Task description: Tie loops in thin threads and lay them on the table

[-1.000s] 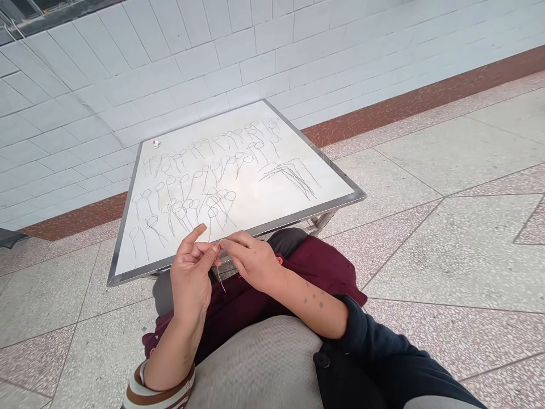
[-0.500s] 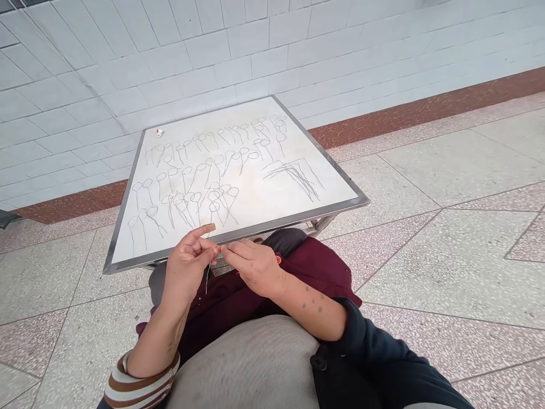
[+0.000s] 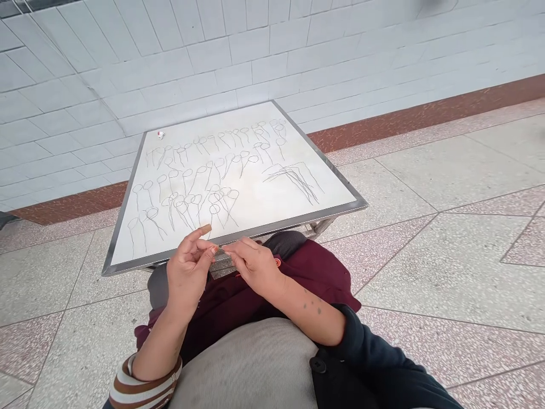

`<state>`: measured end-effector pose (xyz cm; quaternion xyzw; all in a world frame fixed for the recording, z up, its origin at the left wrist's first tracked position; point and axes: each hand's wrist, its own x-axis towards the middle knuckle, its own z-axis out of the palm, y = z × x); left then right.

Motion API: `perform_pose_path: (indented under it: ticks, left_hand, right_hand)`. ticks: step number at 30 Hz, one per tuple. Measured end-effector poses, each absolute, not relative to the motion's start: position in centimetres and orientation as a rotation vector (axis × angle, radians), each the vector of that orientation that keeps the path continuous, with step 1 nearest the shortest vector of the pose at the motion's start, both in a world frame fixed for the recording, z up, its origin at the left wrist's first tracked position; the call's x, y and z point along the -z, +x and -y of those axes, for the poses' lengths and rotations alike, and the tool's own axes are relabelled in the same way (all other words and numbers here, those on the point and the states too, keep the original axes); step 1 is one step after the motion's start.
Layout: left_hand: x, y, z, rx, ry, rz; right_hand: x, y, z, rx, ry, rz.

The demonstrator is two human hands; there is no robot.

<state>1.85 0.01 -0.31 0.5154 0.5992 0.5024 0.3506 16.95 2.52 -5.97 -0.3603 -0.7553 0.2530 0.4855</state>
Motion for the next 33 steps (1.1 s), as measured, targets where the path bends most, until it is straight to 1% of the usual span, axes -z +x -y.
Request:
perform_pose_path:
  ticks: [5,8,13,19,25,33]
  left_hand:
    - [0.0,0.9,-0.5,-1.281,1.378,-1.621]
    - [-0.2,0.8,-0.8,-1.271,1.377,-1.631]
    - [-0.5,1.5,-0.8,-1.239,1.283,-1.507]
    - [-0.2,1.1,-1.3,-1.298,1.213,-1.490]
    - [-0.2,1.2,-1.2,-1.229,1.248,-1.390]
    - [-1.0,1.8,-1.5,-1.203,1.377,-1.577]
  right_hand:
    - [5.2,17.7,-3.0,-0.575,-0.855,1.876]
    - [5.1,17.9,-3.0,-0.574,-0.915,1.856]
    - [5.5,17.7,-2.8,-0.602,-1.048,1.706]
    - [5.8,18.1,-3.1,-0.598,-1.028,1.761]
    - [5.9,18.4,-3.3,-0.552,-1.039,1.695]
    - [6.1,18.6,-3.4,-0.553,-0.997,1.709]
